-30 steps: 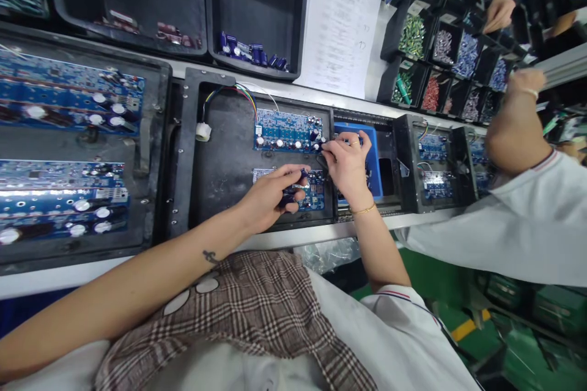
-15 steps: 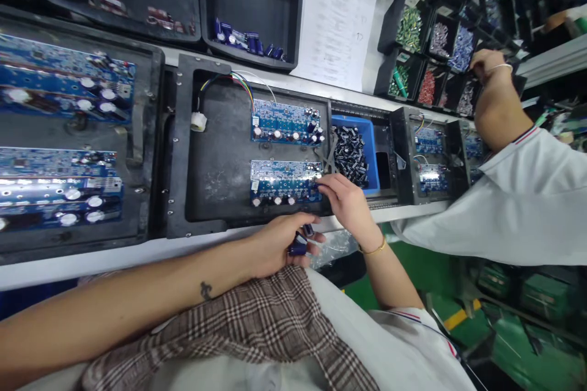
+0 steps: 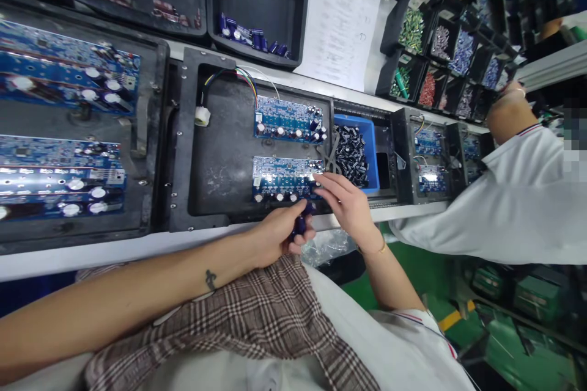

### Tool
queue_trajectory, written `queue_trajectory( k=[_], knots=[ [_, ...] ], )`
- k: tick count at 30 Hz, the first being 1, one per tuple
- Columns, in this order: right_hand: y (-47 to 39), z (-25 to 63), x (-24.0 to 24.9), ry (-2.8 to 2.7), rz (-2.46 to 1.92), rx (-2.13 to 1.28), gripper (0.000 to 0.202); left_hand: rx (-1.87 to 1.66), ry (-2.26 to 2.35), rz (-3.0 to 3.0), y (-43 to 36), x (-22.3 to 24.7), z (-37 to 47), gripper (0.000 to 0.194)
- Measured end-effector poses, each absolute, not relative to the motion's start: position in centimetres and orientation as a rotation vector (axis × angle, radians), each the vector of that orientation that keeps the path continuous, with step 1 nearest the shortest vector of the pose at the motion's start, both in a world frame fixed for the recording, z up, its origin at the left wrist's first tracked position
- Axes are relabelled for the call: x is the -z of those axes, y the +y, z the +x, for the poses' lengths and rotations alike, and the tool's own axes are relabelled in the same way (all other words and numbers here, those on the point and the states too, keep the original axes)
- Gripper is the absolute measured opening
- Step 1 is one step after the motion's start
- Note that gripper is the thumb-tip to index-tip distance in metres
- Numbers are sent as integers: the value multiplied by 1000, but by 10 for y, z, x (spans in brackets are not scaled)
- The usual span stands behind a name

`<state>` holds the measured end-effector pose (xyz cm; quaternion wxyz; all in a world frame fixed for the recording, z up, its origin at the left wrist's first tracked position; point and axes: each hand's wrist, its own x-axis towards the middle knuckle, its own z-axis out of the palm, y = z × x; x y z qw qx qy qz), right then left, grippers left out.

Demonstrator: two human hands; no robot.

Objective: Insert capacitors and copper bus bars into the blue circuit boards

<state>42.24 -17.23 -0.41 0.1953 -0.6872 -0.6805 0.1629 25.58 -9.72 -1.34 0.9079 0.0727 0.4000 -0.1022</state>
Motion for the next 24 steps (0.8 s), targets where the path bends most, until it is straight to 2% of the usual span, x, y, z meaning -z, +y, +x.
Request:
queue_trajectory(
  k=[4, 10, 17, 20, 24],
  knots=[
    [-184, 411, -17, -1851, -1844, -717, 27, 265, 774, 189, -96, 15, 256, 50],
    [-185, 423, 15, -1831, -2180, -416, 21, 252, 787, 287, -100, 14, 252, 27],
    [-185, 418, 22, -2007, -2293, -146, 28, 173, 740, 267, -104, 23, 253, 20],
    [-187, 419, 26, -2099, -2214, -85, 27, 175, 744, 278, -105, 25, 254, 27],
    [-191, 419, 21, -2053, -2108, -166, 26, 209, 769, 258, -104, 25, 253, 40]
  ],
)
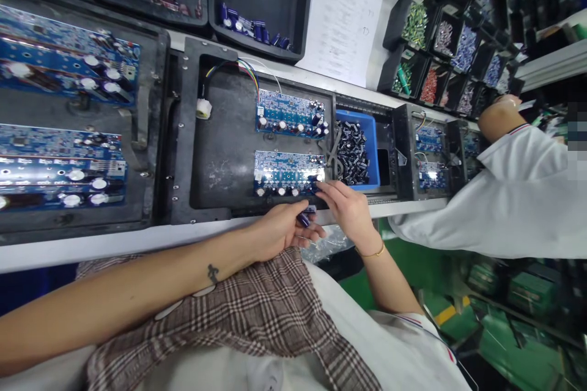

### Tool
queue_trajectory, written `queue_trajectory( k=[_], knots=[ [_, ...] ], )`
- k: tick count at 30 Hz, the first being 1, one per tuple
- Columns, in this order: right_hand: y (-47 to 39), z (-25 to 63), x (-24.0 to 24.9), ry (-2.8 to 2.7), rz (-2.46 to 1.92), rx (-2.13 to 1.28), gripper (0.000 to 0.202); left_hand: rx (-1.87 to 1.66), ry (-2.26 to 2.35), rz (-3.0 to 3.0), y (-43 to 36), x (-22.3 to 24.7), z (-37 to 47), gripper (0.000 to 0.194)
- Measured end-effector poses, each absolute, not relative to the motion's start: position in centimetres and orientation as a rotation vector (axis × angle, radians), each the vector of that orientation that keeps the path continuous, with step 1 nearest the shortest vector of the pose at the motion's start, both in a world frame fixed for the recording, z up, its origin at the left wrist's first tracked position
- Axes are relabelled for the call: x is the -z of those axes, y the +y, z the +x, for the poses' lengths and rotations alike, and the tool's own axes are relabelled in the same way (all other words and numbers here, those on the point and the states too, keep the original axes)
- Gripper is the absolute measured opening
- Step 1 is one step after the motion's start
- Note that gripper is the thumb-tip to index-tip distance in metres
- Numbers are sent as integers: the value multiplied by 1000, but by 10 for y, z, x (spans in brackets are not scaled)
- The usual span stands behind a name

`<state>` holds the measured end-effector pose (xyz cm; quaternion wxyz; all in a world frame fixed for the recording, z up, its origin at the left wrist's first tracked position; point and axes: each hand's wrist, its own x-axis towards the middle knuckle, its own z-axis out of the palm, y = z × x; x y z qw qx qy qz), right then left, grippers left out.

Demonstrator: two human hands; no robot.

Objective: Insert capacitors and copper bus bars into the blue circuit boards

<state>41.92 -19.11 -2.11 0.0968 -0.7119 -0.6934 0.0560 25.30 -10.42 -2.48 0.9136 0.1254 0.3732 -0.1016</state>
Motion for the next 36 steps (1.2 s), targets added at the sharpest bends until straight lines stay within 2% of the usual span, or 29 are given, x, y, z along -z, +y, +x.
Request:
queue_trajectory(
  k=[4, 7, 11, 15, 21, 27, 31, 36],
  knots=[
    [-200, 408, -5, -1899, -2004, -317, 38, 222, 766, 241, -104, 21, 253, 46],
    [-202, 405, -14, -1893, -1902, -431, 33, 205, 710, 268, -106, 18, 254, 44],
    [-191, 422, 4, -1713, -2084, -304, 22, 187, 690, 252, -108, 18, 255, 35],
    [-180, 436, 20, -1776, -2155, -345, 22, 184, 686, 248, -107, 19, 254, 23],
    [-180, 436, 18, -1843, -2188, -305, 21, 152, 676, 281, -104, 19, 254, 19],
    [-181, 433, 22, -1890, -2171, -225, 21, 174, 697, 295, -104, 18, 253, 26],
    [-184, 438, 30, -1987, -2104, -161, 19, 220, 704, 353, -102, 19, 252, 39],
    [-187, 438, 29, -1991, -1968, -212, 19, 307, 722, 431, -100, 22, 249, 47]
  ],
)
